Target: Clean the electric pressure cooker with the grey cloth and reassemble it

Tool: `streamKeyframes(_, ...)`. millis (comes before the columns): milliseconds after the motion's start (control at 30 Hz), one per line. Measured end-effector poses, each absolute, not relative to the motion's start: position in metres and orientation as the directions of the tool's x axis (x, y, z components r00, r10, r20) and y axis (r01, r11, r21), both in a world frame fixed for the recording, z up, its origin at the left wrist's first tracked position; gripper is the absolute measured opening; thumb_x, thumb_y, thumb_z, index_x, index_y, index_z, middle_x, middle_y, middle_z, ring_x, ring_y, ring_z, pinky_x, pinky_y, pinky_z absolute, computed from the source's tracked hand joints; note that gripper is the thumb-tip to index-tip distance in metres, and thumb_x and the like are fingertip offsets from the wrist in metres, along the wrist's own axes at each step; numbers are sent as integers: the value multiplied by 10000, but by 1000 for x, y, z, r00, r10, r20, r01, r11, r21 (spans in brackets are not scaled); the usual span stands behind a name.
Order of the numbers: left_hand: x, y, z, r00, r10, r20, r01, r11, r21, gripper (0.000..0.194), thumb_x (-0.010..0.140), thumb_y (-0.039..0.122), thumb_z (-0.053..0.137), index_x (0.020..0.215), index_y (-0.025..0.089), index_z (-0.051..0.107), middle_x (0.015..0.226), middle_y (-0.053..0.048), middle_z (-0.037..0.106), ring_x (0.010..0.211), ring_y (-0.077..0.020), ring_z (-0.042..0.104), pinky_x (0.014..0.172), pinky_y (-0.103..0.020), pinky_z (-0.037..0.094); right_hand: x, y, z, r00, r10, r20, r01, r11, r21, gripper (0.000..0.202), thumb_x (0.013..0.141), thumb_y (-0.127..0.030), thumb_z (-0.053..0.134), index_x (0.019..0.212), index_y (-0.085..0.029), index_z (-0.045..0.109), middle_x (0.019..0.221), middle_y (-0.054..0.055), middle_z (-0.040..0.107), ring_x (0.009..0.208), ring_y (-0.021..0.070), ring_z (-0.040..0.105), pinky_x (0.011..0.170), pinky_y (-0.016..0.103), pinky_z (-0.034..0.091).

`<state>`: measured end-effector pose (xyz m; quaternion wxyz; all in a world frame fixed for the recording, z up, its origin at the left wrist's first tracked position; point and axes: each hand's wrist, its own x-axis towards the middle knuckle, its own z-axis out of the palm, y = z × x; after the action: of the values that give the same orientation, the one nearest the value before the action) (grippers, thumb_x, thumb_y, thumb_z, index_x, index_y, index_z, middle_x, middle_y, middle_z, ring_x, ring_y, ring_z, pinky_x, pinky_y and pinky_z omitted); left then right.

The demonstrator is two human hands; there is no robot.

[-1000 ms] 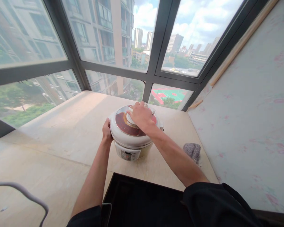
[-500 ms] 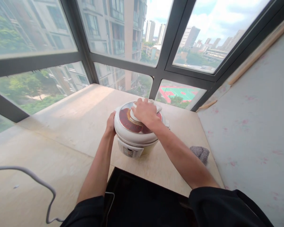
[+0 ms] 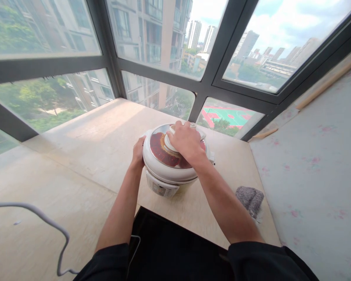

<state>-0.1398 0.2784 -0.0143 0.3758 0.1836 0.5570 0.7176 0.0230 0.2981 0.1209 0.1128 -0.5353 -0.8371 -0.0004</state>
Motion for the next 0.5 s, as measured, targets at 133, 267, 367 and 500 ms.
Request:
streamKeyframes(133,-140,278,-14,-671,729,-132,-273,-78,959,314,778,447,679,816,136,701,719,-25,660,770,-198,576,683,-284,470,29,297,124,-449,873,189,876,472,-100,437,1011,-456,523,1292,-125,572,1262,202,585,1050,297,663,867,383,519)
streamKeyframes(267,-141,275,-11,-661,738,-137,-284,-77,956,258,772,400,709,809,145,695,712,-25,679,823,-224,574,723,-313,470,34,298,125,-514,835,198,843,534,-64,428,1021,-441,500,1302,-128,583,1252,186,591,1063,298,658,884,390,517)
streamKeyframes(367,-141,275,-9,-646,750,-143,-329,-104,939,197,767,334,724,789,141,690,698,-29,679,842,-234,571,736,-323,464,36,301,124,-542,815,206,826,562,-48,433,1026,-435,484,1308,-122,587,1256,189,592,1070,303,654,881,395,520)
streamKeyframes(500,-139,276,-11,-630,765,-135,-391,-162,906,189,787,323,707,774,135,689,673,-25,644,804,-220,587,724,-306,474,37,302,122,-541,809,227,824,565,-49,426,1023,-429,490,1284,-107,591,1248,193,600,1048,292,659,873,386,524)
